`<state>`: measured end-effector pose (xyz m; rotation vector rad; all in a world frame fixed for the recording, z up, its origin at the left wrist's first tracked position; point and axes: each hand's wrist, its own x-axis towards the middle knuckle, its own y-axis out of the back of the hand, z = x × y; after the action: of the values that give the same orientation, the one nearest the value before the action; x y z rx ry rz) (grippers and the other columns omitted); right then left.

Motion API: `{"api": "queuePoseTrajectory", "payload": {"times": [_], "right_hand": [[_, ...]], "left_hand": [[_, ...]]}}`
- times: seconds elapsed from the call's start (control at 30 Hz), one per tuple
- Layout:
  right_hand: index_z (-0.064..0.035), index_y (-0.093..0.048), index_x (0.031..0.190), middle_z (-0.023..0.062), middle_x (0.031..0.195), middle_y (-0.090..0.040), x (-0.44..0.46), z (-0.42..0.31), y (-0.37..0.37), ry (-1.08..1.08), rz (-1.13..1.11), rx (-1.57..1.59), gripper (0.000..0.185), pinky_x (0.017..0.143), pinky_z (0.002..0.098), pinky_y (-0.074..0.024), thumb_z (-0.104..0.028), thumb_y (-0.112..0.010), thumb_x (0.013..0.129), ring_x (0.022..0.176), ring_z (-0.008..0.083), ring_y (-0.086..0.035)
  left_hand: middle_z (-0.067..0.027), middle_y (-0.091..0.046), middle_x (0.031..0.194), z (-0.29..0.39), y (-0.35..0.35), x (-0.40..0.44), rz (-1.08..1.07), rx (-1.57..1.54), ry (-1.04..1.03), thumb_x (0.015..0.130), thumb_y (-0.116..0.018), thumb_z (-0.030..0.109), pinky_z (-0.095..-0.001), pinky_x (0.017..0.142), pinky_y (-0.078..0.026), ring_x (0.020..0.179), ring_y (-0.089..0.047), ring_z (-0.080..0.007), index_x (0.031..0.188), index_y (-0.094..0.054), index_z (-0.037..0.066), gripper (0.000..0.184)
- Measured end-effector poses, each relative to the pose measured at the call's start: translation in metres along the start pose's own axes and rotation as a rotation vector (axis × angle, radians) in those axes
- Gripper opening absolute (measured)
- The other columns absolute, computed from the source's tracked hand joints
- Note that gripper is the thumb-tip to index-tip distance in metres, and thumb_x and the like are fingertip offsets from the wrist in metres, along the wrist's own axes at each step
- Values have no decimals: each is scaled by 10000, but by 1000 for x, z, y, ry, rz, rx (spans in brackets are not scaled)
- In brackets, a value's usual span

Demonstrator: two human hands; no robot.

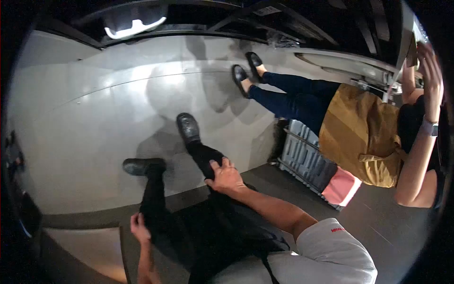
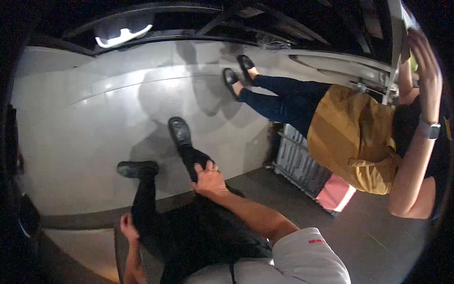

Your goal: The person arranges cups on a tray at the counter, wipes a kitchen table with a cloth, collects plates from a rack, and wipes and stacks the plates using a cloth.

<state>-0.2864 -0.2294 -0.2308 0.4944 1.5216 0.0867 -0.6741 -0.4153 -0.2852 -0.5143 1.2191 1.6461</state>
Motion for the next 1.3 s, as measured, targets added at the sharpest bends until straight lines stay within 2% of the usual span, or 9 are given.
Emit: {"api": "queuePoseTrajectory", "payload": {"times": [0.13,0.23,0.3,0.5,0.63,0.7,0.83,1.17,1.3], "right_hand": [[-100,-432,1445,306,1369,-436,-10,18,-20,31,12,93,771,1086,499,-384,-510,-680,842,1312,463,-408],[-166,-422,1473,331,1511,-297,-24,29,-22,83,-17,90,763,1149,474,-313,-558,-640,855,1404,450,-321],[-155,-465,1446,280,1457,-419,-36,39,-21,179,37,143,738,1121,445,-357,-559,-643,855,1368,414,-393],[-18,-600,1282,202,1243,-646,-30,92,-22,117,-20,315,637,1002,404,-453,-520,-630,890,1176,331,-609],[-1,-698,1073,129,872,-686,2,116,-15,116,194,377,380,722,380,-517,-307,-722,849,773,218,-646],[-3,-696,1031,66,721,-634,-55,43,24,63,126,383,283,495,321,-455,-240,-707,878,545,146,-566],[-16,-673,1047,19,694,-609,-78,-72,38,220,86,420,240,439,322,-415,-229,-663,938,520,149,-535],[-91,-652,1053,4,854,-641,-157,-372,-21,627,-65,63,234,588,291,-454,-296,-667,942,684,130,-591],[-62,-670,974,11,804,-638,-44,-413,-44,629,-143,2,190,588,286,-451,-246,-669,932,678,96,-565]], "left_hand": [[-160,-674,1112,35,-29,-37,6,301,131,917,-672,314,-390,922,-490,1033,-642,-267,1159,-650,4,394],[-259,-418,1462,70,-47,-97,-15,767,-70,863,-662,513,-528,1102,-340,1306,-415,-479,1357,-552,95,656],[-296,-245,1554,79,-48,-126,-96,805,25,873,-571,632,-541,1145,-276,1369,-300,-535,1458,-459,169,755],[-228,-167,1612,62,-5,-183,-175,284,187,889,-442,727,-481,1186,-234,1450,-220,-470,1515,-383,215,811],[-224,-406,1499,10,35,-191,-8,-283,252,908,-451,702,-438,1142,-318,1387,-390,-394,1451,-474,163,766],[-223,-517,1406,-20,61,-189,29,-556,284,912,-475,681,-425,1106,-367,1331,-472,-368,1387,-539,114,743],[-204,-630,1266,-135,73,-158,15,-857,206,926,-555,574,-432,1018,-453,1202,-580,-363,1237,-631,11,648],[-220,-574,1335,-201,325,-136,180,-221,194,885,-612,523,-449,1042,-439,1243,-547,-361,1313,-563,27,656],[-186,-690,1080,-209,408,-97,804,-764,138,919,-605,462,-463,903,-496,1033,-635,-402,1214,-616,40,516]]}}
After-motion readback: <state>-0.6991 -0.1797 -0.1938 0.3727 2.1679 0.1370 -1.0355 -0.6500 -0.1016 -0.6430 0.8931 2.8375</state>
